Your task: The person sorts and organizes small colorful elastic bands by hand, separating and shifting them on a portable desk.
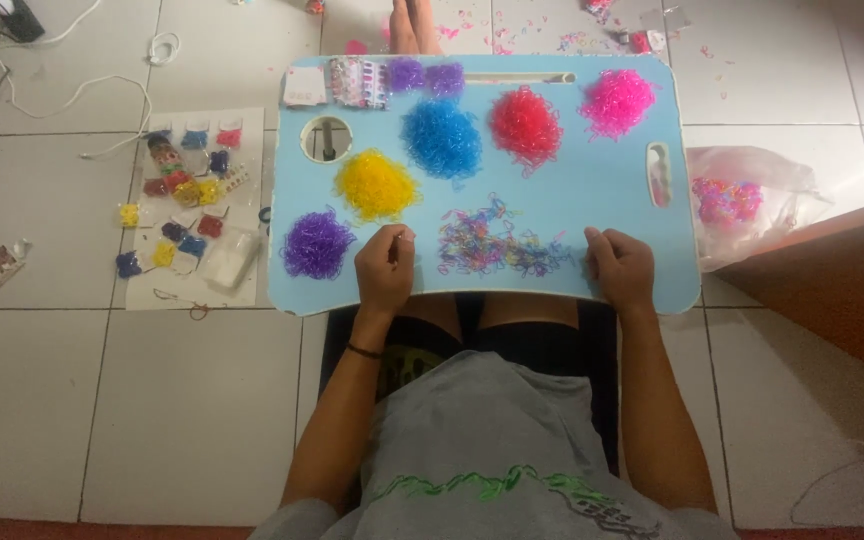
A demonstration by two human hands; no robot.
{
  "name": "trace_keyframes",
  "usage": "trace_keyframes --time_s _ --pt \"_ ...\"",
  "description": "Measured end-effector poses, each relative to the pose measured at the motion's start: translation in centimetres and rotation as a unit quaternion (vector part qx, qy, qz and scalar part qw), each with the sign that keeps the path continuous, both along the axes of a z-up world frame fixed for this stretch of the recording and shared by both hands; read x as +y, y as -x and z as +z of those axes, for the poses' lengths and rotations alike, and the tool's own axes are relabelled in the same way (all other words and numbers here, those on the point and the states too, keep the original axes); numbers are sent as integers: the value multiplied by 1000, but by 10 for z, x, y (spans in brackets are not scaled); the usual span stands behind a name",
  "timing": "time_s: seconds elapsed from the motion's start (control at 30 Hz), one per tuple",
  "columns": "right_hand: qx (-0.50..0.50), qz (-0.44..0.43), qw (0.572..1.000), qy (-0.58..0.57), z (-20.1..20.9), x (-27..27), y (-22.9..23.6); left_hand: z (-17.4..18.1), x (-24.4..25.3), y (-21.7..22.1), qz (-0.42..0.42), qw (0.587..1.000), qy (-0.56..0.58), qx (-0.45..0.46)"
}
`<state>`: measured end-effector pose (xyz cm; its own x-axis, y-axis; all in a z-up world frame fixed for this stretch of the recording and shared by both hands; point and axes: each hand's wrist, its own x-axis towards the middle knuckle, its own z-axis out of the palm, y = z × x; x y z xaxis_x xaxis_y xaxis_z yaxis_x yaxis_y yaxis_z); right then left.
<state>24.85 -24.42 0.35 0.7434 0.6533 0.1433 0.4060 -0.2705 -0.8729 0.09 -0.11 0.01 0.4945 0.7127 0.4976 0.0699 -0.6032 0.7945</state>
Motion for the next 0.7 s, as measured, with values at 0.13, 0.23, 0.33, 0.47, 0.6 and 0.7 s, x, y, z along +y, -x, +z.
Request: trace_keyframes --time_s 0.13,0.23,0.33,0.47,0.6,0.7 --pt "10 4 1000 -3 1 0 1 -2 1 1 7 1000 -3 7" --pt "-3 7 1000 -7 -1 1 0 -6 3 1 -1 1000 7 14" --pt "-4 2 1000 -10 0 2 1 -2 3 0 -17 1000 6 5" --pt "-8 1 1000 -1 6 4 2 -1 4 -15 -37 999 -34 1" --pt "-41 15 999 0 -5 0 -2 -14 0 -43 -97 986 -118 66" --pt "-64 9 998 -3 -23 -4 -8 -7 -13 -58 -112 978 -136 112"
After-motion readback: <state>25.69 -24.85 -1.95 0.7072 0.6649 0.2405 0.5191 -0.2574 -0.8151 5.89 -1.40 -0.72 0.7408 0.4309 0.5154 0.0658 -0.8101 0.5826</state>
